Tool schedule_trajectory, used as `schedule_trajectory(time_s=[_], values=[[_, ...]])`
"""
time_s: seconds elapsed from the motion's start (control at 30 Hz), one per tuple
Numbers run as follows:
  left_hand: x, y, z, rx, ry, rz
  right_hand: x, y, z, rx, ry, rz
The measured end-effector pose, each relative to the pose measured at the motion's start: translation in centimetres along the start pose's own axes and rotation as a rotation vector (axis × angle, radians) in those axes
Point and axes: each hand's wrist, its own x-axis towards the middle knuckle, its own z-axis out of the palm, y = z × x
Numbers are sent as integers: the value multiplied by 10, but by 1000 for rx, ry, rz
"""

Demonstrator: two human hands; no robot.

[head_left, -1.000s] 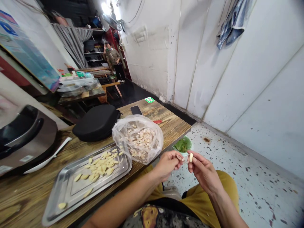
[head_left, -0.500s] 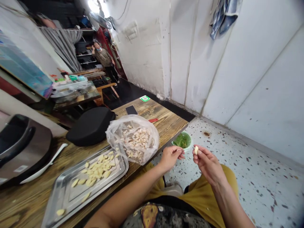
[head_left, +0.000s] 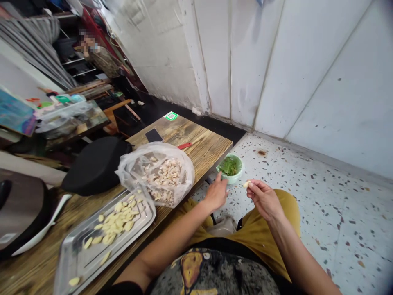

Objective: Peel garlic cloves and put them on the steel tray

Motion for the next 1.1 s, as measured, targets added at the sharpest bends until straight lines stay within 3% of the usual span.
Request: schedule_trajectory(time_s=[0.17, 0.27, 0.4, 0.53, 0.7, 0.83, 0.97, 1.1], values=[[-12, 24, 0, -640, -49, 20, -2, 8, 10, -29, -69, 29], [-21, 38, -3, -864, 50, -33, -10, 9, 20, -143, -104, -93], [-31, 48, -19, -864, 62, -32, -24, 0, 30, -370, -135, -300], [-38, 56, -32, -911, 55, -22, -35, -9, 38, -431, -137, -375], [-43, 62, -31, -1131, 18, -74, -40, -11, 42, -447, -142, -370], [-44, 59, -32, -1356, -82, -118, -41, -10, 42, -427, -117, -340], [-43, 53, -33, -1614, -169, -296, -40, -8, 41, -410, -59, -261], [-43, 46, -36, -1609, -120, -402, -39, -11, 41, -410, 26, -249]])
